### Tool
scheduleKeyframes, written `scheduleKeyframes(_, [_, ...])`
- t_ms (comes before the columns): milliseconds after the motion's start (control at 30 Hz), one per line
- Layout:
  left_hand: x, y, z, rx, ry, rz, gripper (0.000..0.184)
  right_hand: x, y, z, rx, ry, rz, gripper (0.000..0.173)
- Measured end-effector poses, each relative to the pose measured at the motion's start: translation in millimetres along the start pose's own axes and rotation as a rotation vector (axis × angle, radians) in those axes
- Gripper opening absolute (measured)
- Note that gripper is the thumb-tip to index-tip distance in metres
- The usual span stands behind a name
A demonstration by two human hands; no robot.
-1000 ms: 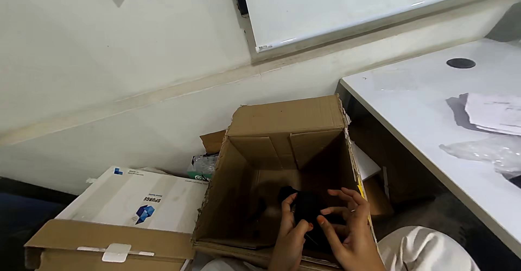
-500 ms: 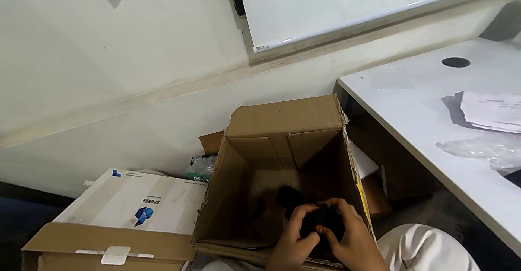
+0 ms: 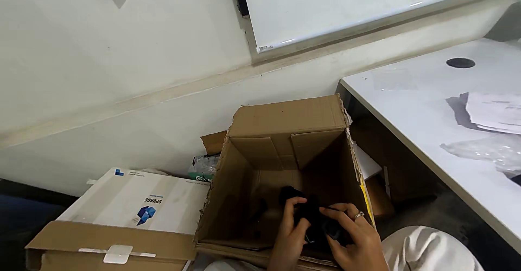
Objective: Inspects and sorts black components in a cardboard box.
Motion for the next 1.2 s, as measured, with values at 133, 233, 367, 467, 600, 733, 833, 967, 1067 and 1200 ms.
scheduleKeyframes(133, [2.5, -2.7, 12.7, 0.305, -0.212, 0.127, 0.041, -1.2, 0.1, 0.4, -0.073, -0.013, -0.026, 0.026])
scheduleKeyframes(233, [0.2, -0.4, 8.1, 0.309, -0.165, 0.213, 0.036, -0.2, 1.6, 2.0, -0.077, -0.017, -0.153, 0.031])
scheduleKeyframes(367, [-3.0, -0.7, 7.4, 0.315, -0.187, 0.269, 0.037, 1.3, 3.5, 2.1, -0.008, -0.064, -0.363, 0.046])
scheduleKeyframes(467, [-2.1, 0.2, 11.0, 0.308, -0.288, 0.149, 0.041, 1.6, 3.7, 1.0, 0.05, -0.063, -0.387, 0.056])
scheduleKeyframes(600, [-1.3, 0.2, 12.7, 0.296, -0.345, 0.073, 0.043, 3.0, 4.8, 2.9, 0.106, -0.153, -0.301, 0.05])
scheduleKeyframes(733, [-1.2, -1.4, 11.2, 0.25, -0.35, 0.064, 0.043, 2.7, 6.4, 4.0, 0.083, -0.225, -0.306, 0.042])
scheduleKeyframes(833, [-0.8, -0.3, 12.4, 0.227, -0.375, 0.094, 0.043, 2.8, 4.1, 2.6, 0.004, -0.164, -0.375, 0.049])
scheduleKeyframes(967, [-0.2, 0.1, 12.8, 0.23, -0.403, 0.112, 0.043, 3.6, 2.7, 0.9, -0.043, -0.103, -0.434, 0.056])
scheduleKeyframes(1067, [-0.3, 1.2, 10.2, 0.217, -0.406, 0.089, 0.044, 0.4, -2.2, -3.7, -0.031, -0.054, -0.512, 0.057])
scheduleKeyframes(1200, [0.2, -0.5, 6.3, 0.302, -0.384, -0.062, 0.049, -2.3, -7.8, -8.0, -0.044, 0.049, -0.502, 0.045])
Point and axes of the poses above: each hand's wrist, its own x-axis away from the middle knuckle, its own y-axis out of the palm, z = x × y, the point moved 1 cm from there along -x, towards the middle knuckle, and after that the axes turned 11 degrees about z, right-handed, at the moved point
